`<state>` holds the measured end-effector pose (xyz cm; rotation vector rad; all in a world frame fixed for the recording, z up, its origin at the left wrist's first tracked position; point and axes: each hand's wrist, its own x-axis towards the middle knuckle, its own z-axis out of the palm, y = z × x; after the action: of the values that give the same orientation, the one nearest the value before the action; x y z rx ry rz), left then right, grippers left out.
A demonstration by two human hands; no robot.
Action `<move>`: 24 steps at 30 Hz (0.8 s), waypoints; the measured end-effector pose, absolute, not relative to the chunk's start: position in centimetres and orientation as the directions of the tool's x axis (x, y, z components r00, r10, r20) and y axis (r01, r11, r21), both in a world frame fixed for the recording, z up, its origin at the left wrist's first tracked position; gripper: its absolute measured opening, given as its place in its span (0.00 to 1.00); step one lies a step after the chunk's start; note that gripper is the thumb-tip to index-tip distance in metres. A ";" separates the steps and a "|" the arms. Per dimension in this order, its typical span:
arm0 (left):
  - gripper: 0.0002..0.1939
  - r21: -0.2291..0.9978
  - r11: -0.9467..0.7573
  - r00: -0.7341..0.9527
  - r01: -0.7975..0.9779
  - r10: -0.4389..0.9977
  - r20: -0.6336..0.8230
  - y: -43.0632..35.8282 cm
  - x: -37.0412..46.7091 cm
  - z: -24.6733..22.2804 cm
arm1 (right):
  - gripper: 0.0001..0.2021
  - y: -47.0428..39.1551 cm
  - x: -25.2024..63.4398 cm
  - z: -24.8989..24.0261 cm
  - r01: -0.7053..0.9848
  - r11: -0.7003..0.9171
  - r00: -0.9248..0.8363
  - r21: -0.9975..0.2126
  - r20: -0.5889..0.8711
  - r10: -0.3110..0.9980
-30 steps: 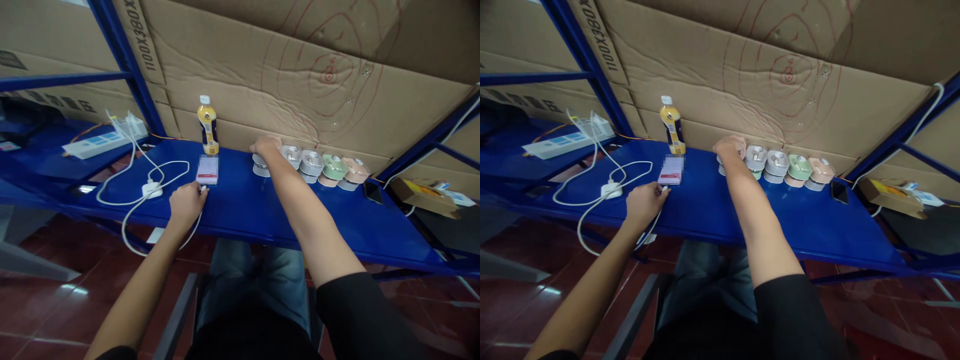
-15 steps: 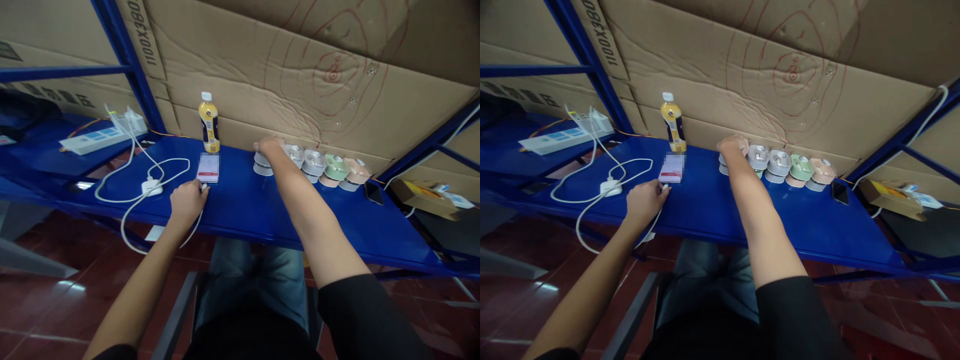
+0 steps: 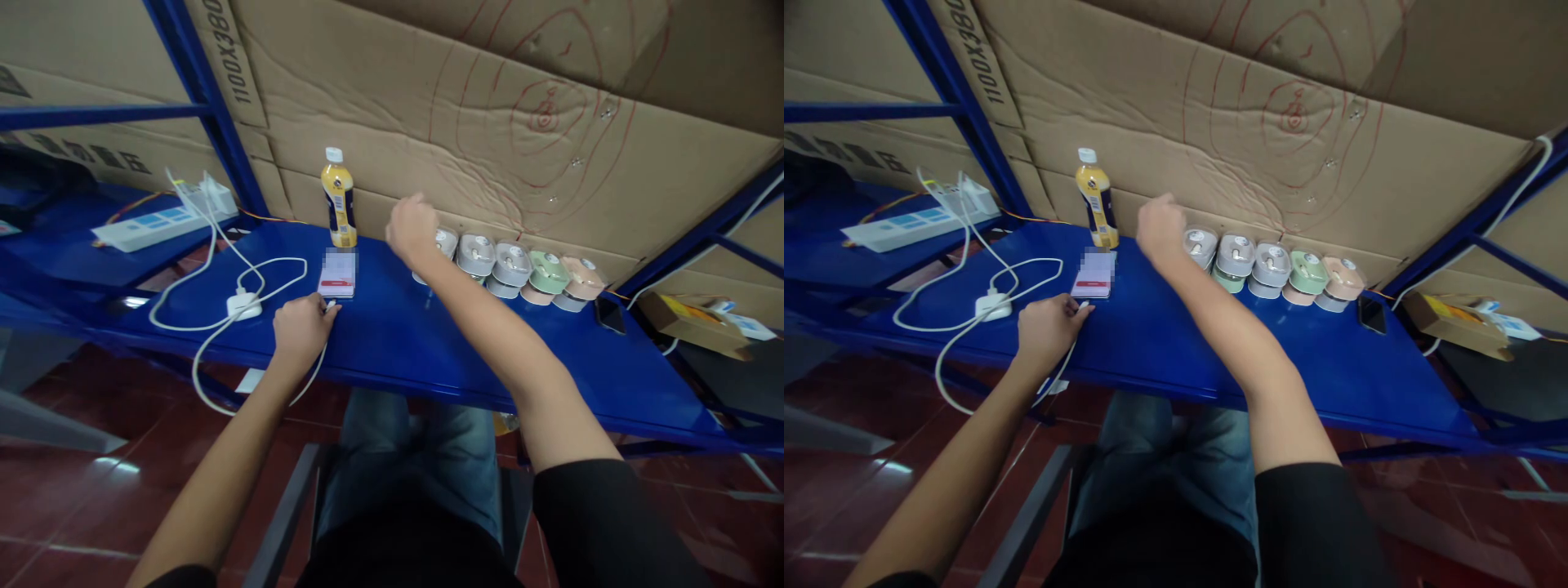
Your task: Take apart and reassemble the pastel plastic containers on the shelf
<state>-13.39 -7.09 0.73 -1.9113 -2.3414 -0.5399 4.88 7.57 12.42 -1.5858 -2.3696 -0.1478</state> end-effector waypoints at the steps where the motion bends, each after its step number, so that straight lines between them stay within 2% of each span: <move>1: 0.16 0.218 0.161 -0.220 0.963 0.935 0.279 -7.1 -13.4 0.7 | 0.24 6.5 3.8 11.8 0.919 0.390 -0.348 -0.053 0.350 0.870; 4: 0.15 0.224 0.153 -0.216 0.963 0.932 0.292 -7.1 -13.4 0.9 | 0.21 4.8 0.8 9.4 0.850 0.523 -0.488 -0.064 0.280 0.827; 9: 0.13 0.324 0.215 -0.295 0.921 0.929 0.222 -6.8 -13.0 1.4 | 0.23 7.0 -1.1 6.0 0.884 0.416 -0.391 -0.213 0.151 0.908; 12: 0.14 0.360 0.291 -0.369 0.886 0.914 0.169 -6.4 -12.7 1.8 | 0.22 8.8 -0.9 4.6 0.868 0.427 -0.413 -0.255 0.106 0.904; 20: 0.15 0.403 0.365 -0.432 0.839 0.898 0.087 -5.6 -12.3 2.5 | 0.24 10.7 -1.1 1.4 0.799 0.528 -0.499 -0.288 0.172 0.849; 24: 0.15 0.383 0.376 -0.435 0.844 0.897 0.078 -5.7 -12.1 2.6 | 0.24 11.3 -1.3 1.0 0.793 0.532 -0.499 -0.297 0.186 0.847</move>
<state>-12.07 -5.69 2.64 -1.7339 -2.7210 -0.6135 -1.27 11.33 0.99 -1.3626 -2.4664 0.2471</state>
